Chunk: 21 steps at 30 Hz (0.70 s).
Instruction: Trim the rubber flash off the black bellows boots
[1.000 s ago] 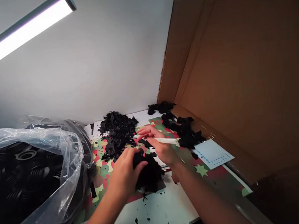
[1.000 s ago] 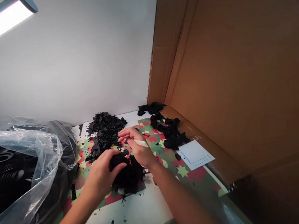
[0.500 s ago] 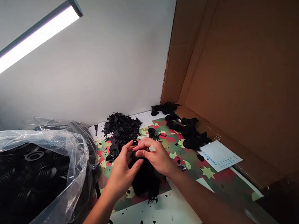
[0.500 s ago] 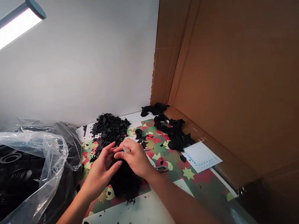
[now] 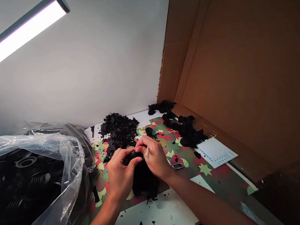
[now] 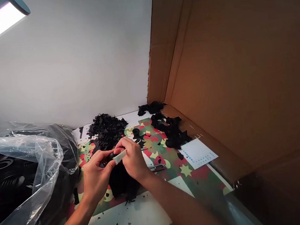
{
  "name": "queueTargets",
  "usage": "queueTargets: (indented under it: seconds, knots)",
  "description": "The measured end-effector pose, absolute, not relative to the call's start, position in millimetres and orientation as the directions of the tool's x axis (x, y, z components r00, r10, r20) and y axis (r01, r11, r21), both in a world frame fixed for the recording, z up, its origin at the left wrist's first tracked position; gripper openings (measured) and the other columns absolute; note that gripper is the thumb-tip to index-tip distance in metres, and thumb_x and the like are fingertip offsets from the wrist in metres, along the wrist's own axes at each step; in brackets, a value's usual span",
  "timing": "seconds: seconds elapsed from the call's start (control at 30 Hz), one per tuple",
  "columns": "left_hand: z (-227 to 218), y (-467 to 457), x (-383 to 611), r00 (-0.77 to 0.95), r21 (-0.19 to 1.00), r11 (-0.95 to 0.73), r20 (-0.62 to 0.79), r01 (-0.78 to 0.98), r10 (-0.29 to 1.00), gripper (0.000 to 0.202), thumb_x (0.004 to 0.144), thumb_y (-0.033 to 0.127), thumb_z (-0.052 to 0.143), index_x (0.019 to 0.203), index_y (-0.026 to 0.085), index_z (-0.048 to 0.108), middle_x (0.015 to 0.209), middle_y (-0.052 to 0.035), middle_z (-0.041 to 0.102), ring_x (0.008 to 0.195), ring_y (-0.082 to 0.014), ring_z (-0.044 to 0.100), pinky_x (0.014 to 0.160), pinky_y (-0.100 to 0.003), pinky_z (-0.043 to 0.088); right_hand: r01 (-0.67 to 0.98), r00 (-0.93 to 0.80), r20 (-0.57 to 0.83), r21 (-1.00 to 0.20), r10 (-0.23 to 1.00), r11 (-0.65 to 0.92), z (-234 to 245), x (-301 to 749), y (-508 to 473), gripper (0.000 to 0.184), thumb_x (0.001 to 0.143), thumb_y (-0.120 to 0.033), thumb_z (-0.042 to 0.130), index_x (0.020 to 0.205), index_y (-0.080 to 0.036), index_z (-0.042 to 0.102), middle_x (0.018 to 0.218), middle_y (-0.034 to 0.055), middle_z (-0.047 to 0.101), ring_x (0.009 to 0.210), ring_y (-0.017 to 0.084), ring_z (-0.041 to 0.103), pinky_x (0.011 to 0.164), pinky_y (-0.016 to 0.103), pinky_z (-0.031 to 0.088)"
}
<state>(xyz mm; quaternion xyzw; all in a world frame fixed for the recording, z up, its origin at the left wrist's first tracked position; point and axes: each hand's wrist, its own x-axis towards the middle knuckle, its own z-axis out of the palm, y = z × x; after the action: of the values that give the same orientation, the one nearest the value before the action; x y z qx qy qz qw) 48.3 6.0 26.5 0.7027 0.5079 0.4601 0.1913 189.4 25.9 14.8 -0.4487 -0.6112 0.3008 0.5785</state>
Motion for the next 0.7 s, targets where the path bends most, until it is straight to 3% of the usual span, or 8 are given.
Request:
queueTargets:
  seconds: [0.17, 0.37, 0.53, 0.6, 0.7]
  knots:
    - [18, 2, 54, 0.003, 0.629, -0.514, 0.631, 0.582, 0.776, 0.007, 0.085, 0.024, 0.073, 0.079, 0.023, 0.077, 0.069, 0.0007, 0.07, 0.062, -0.0161, 0.064, 0.059, -0.027, 0.051, 0.21, 0.088, 0.307, -0.936, 0.948, 0.284, 12, 185, 28, 0.016, 0.082, -0.02, 0.047, 0.067, -0.024, 0.05, 0.066, -0.0013, 0.059, 0.064, 0.017, 0.055, 0.063, 0.028, 0.043]
    - [19, 4, 54, 0.073, 0.471, -0.692, 0.797, 0.547, 0.6, 0.012, 0.086, 0.017, 0.074, 0.083, 0.027, 0.08, 0.075, -0.0004, 0.08, 0.077, -0.0208, 0.075, 0.074, -0.034, 0.061, 0.257, 0.107, 0.316, -0.925, 0.943, 0.281, 12, 181, 30, 0.019, 0.087, -0.025, 0.046, 0.068, -0.025, 0.048, 0.068, -0.001, 0.059, 0.064, 0.017, 0.054, 0.063, 0.027, 0.042]
    - [28, -7, 49, 0.07, 0.445, -0.743, 0.834, 0.501, 0.547, 0.013, 0.084, 0.021, 0.076, 0.079, 0.031, 0.082, 0.073, 0.0007, 0.082, 0.064, -0.0202, 0.071, 0.062, -0.035, 0.061, 0.295, 0.183, 0.28, -0.93, 0.943, 0.218, 2, 196, 46, 0.023, 0.092, -0.029, 0.047, 0.069, -0.025, 0.048, 0.065, -0.0003, 0.059, 0.062, 0.017, 0.053, 0.058, 0.027, 0.038]
    - [30, -11, 47, 0.09, 0.478, -0.774, 0.825, 0.415, 0.557, 0.014, 0.083, 0.018, 0.077, 0.078, 0.031, 0.082, 0.076, -0.0005, 0.083, 0.061, -0.0191, 0.069, 0.058, -0.034, 0.059, 0.309, 0.22, 0.252, -0.934, 0.942, 0.177, -6, 208, 56, 0.024, 0.091, -0.03, 0.048, 0.067, -0.025, 0.047, 0.059, -0.0018, 0.054, 0.056, 0.017, 0.048, 0.053, 0.026, 0.033]
    - [28, -9, 46, 0.061, 0.75, -0.605, 0.614, 0.268, 0.787, 0.007, 0.076, 0.024, 0.084, 0.082, 0.027, 0.082, 0.076, -0.0026, 0.082, 0.063, -0.019, 0.071, 0.055, -0.03, 0.059, 0.326, 0.16, 0.222, -0.932, 0.962, 0.16, -13, 221, 65, 0.031, 0.085, -0.035, 0.062, 0.06, -0.025, 0.047, 0.05, -0.0058, 0.045, 0.05, 0.014, 0.041, 0.05, 0.024, 0.028]
